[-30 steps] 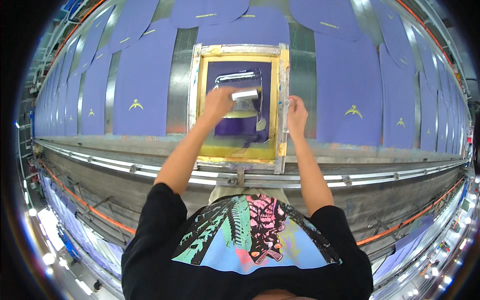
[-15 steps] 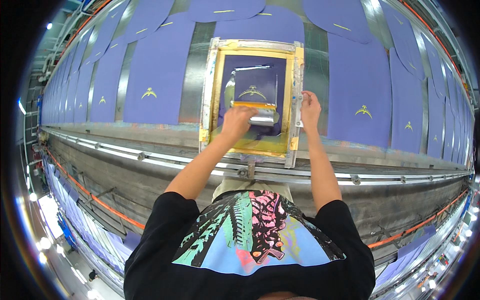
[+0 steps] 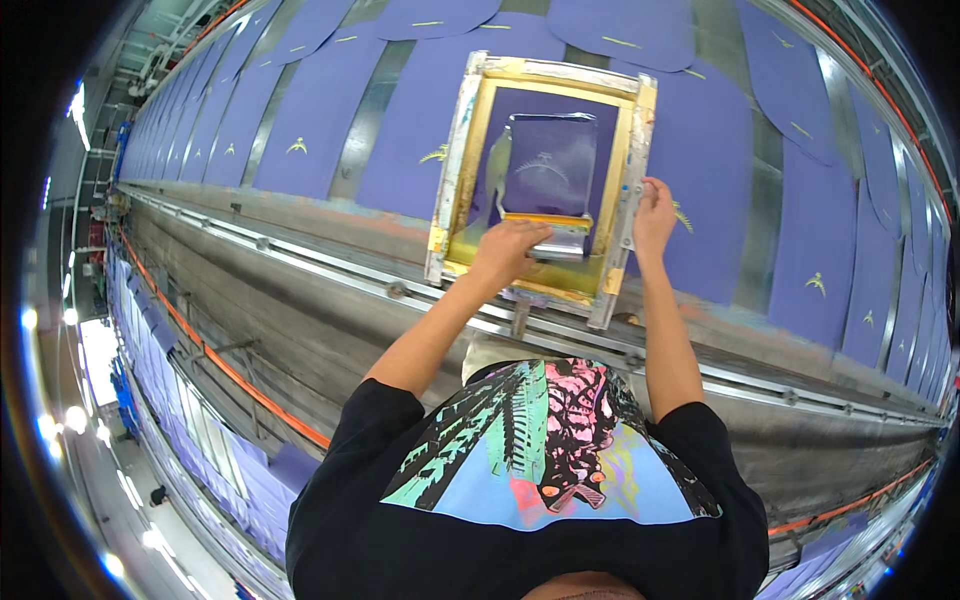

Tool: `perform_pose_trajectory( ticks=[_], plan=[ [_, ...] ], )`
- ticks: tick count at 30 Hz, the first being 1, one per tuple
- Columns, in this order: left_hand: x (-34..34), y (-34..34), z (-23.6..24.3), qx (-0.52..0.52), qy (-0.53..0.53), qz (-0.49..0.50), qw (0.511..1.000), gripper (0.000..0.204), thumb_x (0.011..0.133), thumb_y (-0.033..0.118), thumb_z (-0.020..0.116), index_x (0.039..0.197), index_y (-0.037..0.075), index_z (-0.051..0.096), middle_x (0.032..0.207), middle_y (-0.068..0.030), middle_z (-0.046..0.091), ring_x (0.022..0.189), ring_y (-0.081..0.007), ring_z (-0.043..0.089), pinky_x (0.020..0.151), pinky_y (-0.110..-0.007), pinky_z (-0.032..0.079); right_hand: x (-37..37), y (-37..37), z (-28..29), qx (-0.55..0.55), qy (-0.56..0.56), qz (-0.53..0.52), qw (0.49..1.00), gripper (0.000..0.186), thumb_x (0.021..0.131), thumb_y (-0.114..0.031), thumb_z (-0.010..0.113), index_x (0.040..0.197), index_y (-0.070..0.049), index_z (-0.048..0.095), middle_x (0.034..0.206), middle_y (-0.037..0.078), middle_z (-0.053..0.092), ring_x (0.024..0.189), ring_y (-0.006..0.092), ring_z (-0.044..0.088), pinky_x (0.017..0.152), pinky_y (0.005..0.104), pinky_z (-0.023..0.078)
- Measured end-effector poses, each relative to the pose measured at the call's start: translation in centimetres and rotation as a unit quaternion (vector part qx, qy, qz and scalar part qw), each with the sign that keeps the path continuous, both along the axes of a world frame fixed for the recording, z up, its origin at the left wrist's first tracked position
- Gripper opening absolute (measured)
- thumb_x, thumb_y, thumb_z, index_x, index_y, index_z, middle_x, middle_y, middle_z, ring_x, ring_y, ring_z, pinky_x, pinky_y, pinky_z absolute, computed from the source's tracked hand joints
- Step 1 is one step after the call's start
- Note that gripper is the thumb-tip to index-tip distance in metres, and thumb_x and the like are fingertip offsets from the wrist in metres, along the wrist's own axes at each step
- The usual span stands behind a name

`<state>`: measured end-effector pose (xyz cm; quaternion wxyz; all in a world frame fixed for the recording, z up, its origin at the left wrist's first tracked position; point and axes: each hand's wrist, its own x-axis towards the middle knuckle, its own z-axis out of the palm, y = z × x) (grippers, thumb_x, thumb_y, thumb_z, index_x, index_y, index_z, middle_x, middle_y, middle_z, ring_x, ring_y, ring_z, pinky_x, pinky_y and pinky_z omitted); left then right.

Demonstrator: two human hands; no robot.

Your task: The person wipes a screen-printing frame with a cloth, pours yellow ink onto it, and uses a squeegee to spread the ink across the screen. They then place the frame on a conveyor and pull the squeegee across several purple t-shirts to print a yellow design.

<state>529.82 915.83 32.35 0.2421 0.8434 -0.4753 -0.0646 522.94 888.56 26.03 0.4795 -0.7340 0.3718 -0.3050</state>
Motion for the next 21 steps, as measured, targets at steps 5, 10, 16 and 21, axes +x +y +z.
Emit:
perform_pose_trajectory(
  ticks=[5,10,16,21],
  plan=[
    [9.3,11.4,0.7,-0.005,-0.011,0.031,0.999,0.056,0.067,-0.007,0.068,0.118,0.013,0.077,0.121,-0.0058,0.075,0.113,-0.0286,0.069,0.091,-0.04,0.057,8.9,12.2,0.3,0.06,-0.012,0.003,0.998,0.018,0.105,-0.017,0.056,0.111,-0.005,0.069,0.066,0.012,0.057,0.059,0.0201,0.053,0.061,0.0402,0.043],
    [12.6,17.3,1.1,0.005,0.004,0.053,0.999,0.055,0.066,-0.007,0.071,0.117,0.01,0.076,0.124,-0.006,0.074,0.115,-0.0297,0.068,0.092,-0.04,0.057,12.4,17.0,1.4,0.041,-0.006,-0.004,0.999,0.018,0.106,-0.016,0.055,0.111,-0.006,0.069,0.066,0.013,0.057,0.059,0.0221,0.052,0.061,0.0409,0.042],
    [12.1,21.5,0.5,0.049,-0.029,-0.012,0.998,0.062,0.068,-0.009,0.069,0.125,0.015,0.073,0.133,-0.0049,0.071,0.123,-0.0321,0.065,0.105,-0.049,0.05,13.6,17.7,1.0,0.023,0.053,-0.012,0.998,0.018,0.105,-0.017,0.055,0.11,-0.006,0.069,0.07,0.016,0.062,0.06,0.0284,0.057,0.064,0.0426,0.045],
    [17.1,17.6,-1.0,0.011,-0.083,-0.004,0.996,0.06,0.07,-0.01,0.069,0.123,0.016,0.074,0.128,-0.0039,0.073,0.119,-0.03,0.067,0.101,-0.046,0.052,13.5,18.0,1.1,0.039,0.065,-0.025,0.997,0.019,0.105,-0.019,0.056,0.11,-0.007,0.07,0.071,0.018,0.062,0.062,0.0308,0.059,0.065,0.0436,0.046]
  ],
)
